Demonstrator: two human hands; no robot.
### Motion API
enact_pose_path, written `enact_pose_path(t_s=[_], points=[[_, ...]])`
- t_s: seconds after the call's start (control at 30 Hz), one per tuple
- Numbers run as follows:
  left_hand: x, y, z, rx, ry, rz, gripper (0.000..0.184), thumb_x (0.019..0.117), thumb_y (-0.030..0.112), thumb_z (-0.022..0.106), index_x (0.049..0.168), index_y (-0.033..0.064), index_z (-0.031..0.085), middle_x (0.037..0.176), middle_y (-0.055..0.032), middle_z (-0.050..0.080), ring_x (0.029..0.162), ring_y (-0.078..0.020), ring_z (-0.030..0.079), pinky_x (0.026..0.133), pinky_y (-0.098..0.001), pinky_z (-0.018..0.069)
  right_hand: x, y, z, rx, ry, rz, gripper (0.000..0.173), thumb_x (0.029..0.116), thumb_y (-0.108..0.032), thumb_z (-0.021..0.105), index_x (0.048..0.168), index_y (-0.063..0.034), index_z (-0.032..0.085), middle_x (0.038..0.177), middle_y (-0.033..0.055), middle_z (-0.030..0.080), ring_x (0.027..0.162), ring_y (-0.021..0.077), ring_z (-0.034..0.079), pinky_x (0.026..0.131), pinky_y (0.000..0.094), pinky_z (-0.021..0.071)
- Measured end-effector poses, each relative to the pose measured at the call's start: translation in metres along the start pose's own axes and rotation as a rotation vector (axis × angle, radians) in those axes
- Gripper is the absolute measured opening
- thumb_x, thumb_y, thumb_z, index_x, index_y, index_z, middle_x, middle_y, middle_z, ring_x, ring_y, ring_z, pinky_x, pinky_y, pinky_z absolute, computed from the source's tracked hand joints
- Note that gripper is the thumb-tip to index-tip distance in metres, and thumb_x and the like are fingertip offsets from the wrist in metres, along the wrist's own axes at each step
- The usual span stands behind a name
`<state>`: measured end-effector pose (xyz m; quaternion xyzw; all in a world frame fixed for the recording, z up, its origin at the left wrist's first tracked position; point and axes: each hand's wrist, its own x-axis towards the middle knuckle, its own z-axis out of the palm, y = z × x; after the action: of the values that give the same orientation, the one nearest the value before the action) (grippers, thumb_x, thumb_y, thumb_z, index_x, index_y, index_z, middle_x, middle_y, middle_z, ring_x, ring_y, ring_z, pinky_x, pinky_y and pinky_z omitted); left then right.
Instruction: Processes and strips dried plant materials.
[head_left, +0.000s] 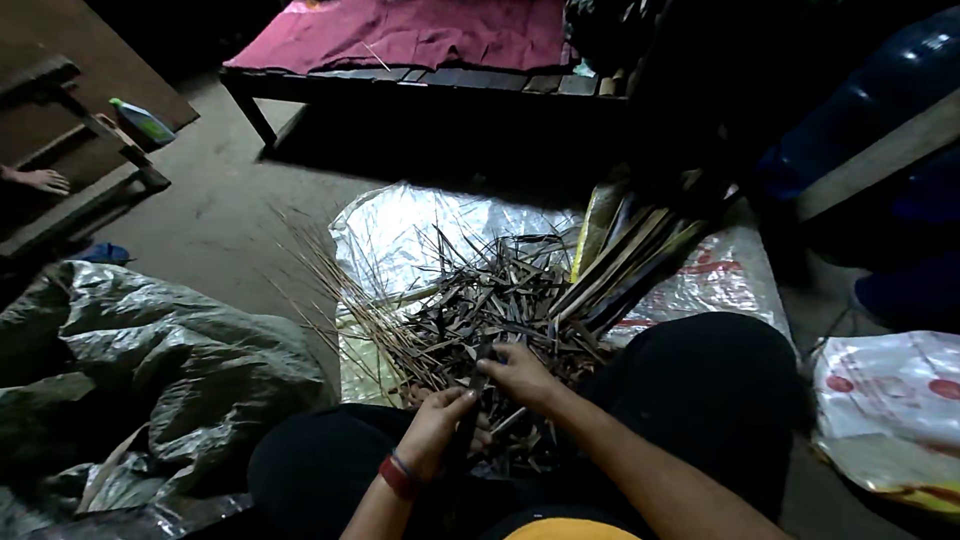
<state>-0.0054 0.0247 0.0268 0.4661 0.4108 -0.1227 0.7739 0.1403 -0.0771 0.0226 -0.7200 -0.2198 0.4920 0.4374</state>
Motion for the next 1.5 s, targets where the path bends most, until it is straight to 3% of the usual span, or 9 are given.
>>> enact_pose_path(t_s=[0.17,0.27,0.43,0.7,0.83,1.03,1.17,1.3,1.5], points=[[-0.018,-0.015,-0.017,0.065,0.052,0.04,0.02,0.1094,0.01,0.044,0.103,0.0017,0.061,0.068,-0.0032,0.066,0.053,-0.0097,0.064,0.051,-0.0224,0.0557,0.008,0.007,-0.011,-0.02,0.167,-0.061,0.03,0.1105,-0.016,0.046,0.119,0.006,0.064,0.086,0.0082,0.059,0.068,0.0112,0.053,0.067,0.0292,0.0481],[-0.018,-0.016,-0.021,0.011,0.125,0.046,0.019,0.1096,0.01,0.045,0.101,0.0017,0.06,0.063,-0.0003,0.058,0.045,-0.0035,0.052,0.043,-0.016,0.0451,-0.009,0.013,0.003,-0.377,-0.085,-0.11,0.032,0.1042,-0.009,0.049,0.125,0.0077,0.066,0.115,0.0259,0.069,0.108,0.0357,0.067,0.099,0.0521,0.0502],[-0.012,-0.016,-0.012,-0.11,0.089,0.034,0.02,0.1082,0.005,0.042,0.096,0.0056,0.058,0.057,0.0035,0.049,0.04,-0.0001,0.04,0.038,-0.0137,0.0352,-0.025,0.006,0.033,-0.739,-0.23,-0.099,0.027,0.0997,-0.01,0.055,0.117,0.0085,0.064,0.114,0.0287,0.068,0.113,0.0446,0.065,0.097,0.0588,0.0493],[-0.014,-0.019,-0.013,-0.114,-0.004,0.029,0.021,0.1105,0.011,0.04,0.097,0.0077,0.056,0.055,0.0067,0.044,0.039,0.0012,0.038,0.038,-0.0126,0.0349,-0.009,0.022,0.024,-0.929,0.2,-0.144,0.02,0.0963,-0.004,0.057,0.1,0.0122,0.067,0.1,0.0286,0.071,0.096,0.0444,0.072,0.081,0.0564,0.0555],[-0.015,-0.019,-0.014,-0.095,-0.021,0.009,0.021,0.1104,0.01,0.04,0.097,0.0076,0.055,0.056,0.0067,0.044,0.039,0.0014,0.039,0.038,-0.0122,0.0354,0.01,0.025,0.01,-0.86,0.315,-0.121,0.03,0.1029,-0.011,0.053,0.123,0.0065,0.066,0.111,0.0266,0.072,0.102,0.0449,0.072,0.085,0.0599,0.0551],[-0.014,-0.02,-0.017,-0.084,0.012,0.011,0.022,0.1103,0.011,0.041,0.095,0.0057,0.057,0.056,0.0049,0.045,0.039,0.0004,0.039,0.038,-0.0129,0.0356,0.042,0.004,-0.049,-0.582,0.382,0.331,0.039,0.1064,-0.014,0.049,0.143,-0.0018,0.054,0.135,0.0269,0.062,0.129,0.0417,0.059,0.107,0.0584,0.0453],[-0.005,-0.011,-0.012,-0.041,0.062,0.013,0.019,0.1103,0.012,0.043,0.099,0.0046,0.057,0.058,0.0037,0.048,0.04,-0.0013,0.041,0.039,-0.0144,0.0375,0.02,0.002,-0.04,-0.297,0.294,0.227,0.035,0.1088,-0.02,0.048,0.127,0.0056,0.063,0.115,0.0257,0.066,0.105,0.0355,0.064,0.094,0.0526,0.0489],[0.009,-0.003,-0.005,0.005,0.076,-0.006,0.021,0.1098,0.016,0.047,0.104,0.0014,0.06,0.063,-0.0009,0.056,0.044,-0.0047,0.05,0.042,-0.0172,0.0441,-0.009,0.006,0.004,-0.103,-0.128,0.132,0.036,0.1062,-0.033,0.059,0.101,0.0021,0.067,0.079,0.0049,0.057,0.065,0.0111,0.051,0.065,0.0315,0.0457],[-0.011,-0.008,-0.017,0.049,0.017,-0.007,0.022,0.1111,0.013,0.04,0.106,0.0017,0.059,0.069,-0.0041,0.067,0.057,-0.0137,0.068,0.056,-0.0272,0.0601,0.018,0.0,-0.02,0.14,0.194,0.206,0.018,0.1068,-0.013,0.052,0.11,0.0024,0.061,0.075,0.0026,0.052,0.056,0.009,0.046,0.054,0.0264,0.0421]])
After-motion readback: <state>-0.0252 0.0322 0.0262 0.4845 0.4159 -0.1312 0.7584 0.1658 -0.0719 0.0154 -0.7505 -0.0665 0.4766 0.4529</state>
